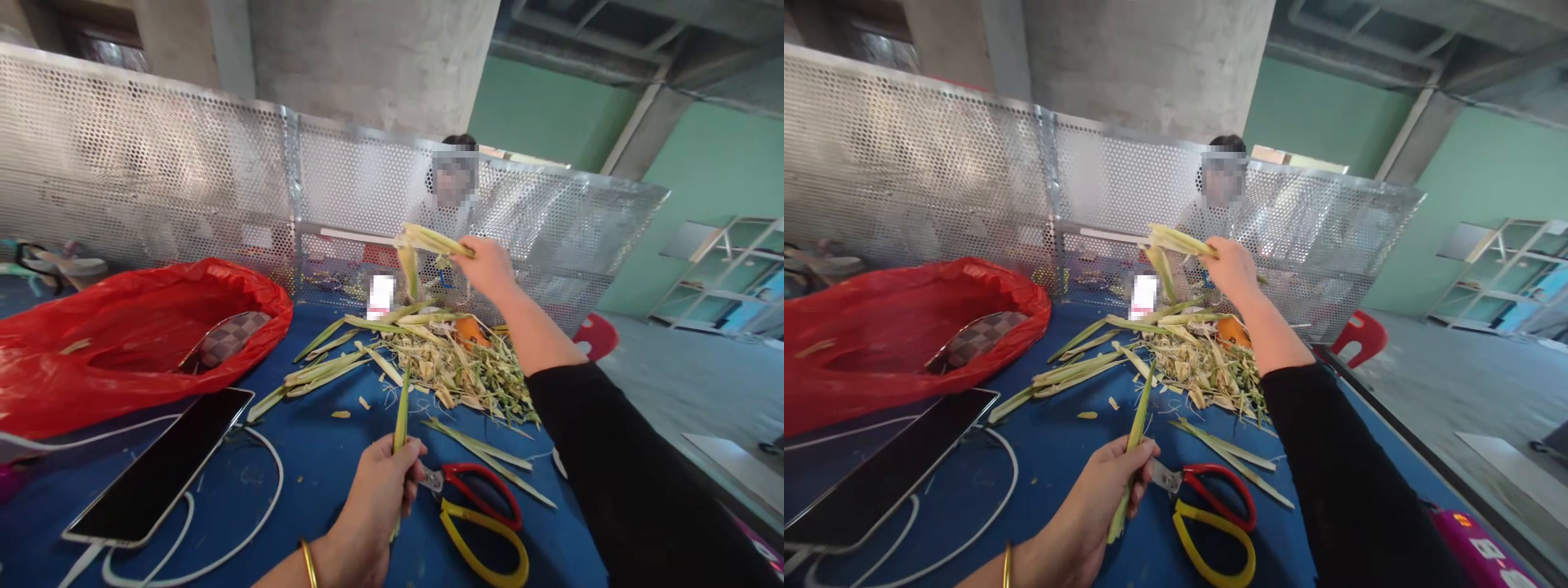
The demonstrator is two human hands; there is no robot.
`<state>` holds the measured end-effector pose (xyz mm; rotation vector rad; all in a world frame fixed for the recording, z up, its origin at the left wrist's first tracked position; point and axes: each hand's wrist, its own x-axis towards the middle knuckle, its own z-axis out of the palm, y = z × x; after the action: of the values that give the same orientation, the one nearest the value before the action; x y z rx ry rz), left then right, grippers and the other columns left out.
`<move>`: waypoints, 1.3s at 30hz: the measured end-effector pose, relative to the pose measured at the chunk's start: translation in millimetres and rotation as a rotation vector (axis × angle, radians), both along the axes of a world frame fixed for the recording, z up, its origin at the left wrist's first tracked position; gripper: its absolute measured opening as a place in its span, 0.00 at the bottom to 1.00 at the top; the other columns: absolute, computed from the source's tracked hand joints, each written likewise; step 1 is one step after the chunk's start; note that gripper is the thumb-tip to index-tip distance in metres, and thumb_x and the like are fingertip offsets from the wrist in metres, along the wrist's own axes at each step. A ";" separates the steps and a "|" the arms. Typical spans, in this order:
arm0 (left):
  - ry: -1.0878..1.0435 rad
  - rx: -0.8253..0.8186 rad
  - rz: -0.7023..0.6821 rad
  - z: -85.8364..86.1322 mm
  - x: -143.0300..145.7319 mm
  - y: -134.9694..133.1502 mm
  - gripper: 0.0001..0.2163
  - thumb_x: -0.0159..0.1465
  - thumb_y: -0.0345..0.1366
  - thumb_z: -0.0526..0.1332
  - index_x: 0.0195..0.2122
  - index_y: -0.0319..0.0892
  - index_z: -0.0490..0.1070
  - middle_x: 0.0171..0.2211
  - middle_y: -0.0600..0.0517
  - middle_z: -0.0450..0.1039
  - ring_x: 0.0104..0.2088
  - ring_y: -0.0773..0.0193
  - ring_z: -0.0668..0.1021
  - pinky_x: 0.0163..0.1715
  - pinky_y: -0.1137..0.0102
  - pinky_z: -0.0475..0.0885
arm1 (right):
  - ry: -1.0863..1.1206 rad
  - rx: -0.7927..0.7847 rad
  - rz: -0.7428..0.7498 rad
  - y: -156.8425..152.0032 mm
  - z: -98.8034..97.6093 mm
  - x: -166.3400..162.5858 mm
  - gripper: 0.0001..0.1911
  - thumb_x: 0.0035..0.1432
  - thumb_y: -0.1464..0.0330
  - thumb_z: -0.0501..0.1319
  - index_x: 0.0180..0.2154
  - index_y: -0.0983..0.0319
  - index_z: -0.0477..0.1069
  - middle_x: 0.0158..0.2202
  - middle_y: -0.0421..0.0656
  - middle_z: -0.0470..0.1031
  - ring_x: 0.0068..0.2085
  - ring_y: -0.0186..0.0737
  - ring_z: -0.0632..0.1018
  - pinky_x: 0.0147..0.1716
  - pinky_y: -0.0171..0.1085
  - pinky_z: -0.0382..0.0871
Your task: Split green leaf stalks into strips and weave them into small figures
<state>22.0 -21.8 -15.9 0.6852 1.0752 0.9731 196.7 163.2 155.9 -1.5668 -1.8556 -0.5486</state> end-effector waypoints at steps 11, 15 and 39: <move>0.014 -0.041 -0.028 0.5 -0.7 -3.3 0.06 0.53 0.36 0.58 0.27 0.39 0.66 0.15 0.59 0.61 0.13 0.76 0.59 0.13 0.78 0.49 | -0.213 -0.507 0.349 38.0 -93.9 -98.4 0.11 0.52 0.64 0.66 0.38 0.61 0.75 0.37 0.39 0.77 0.38 0.37 0.76 0.38 0.33 0.67; -0.002 -0.060 -0.056 -1.7 1.3 -4.8 0.05 0.52 0.36 0.60 0.26 0.40 0.67 0.15 0.59 0.62 0.13 0.75 0.60 0.13 0.78 0.51 | -0.263 -0.536 0.148 56.3 -104.8 -54.0 0.15 0.62 0.64 0.57 0.49 0.62 0.67 0.49 0.47 0.70 0.45 0.42 0.74 0.43 0.45 0.71; -0.103 0.026 -0.170 11.5 3.7 -9.4 0.17 0.45 0.49 0.64 0.25 0.40 0.64 0.12 0.59 0.61 0.09 0.77 0.56 0.12 0.75 0.44 | -0.509 -0.420 0.283 54.6 -116.3 -127.9 0.21 0.59 0.56 0.57 0.46 0.65 0.71 0.47 0.53 0.72 0.48 0.47 0.74 0.45 0.40 0.64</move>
<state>25.7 -31.3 -4.4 0.7273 0.9004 0.8679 68.8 217.8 39.5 -1.4609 -2.6707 -0.4766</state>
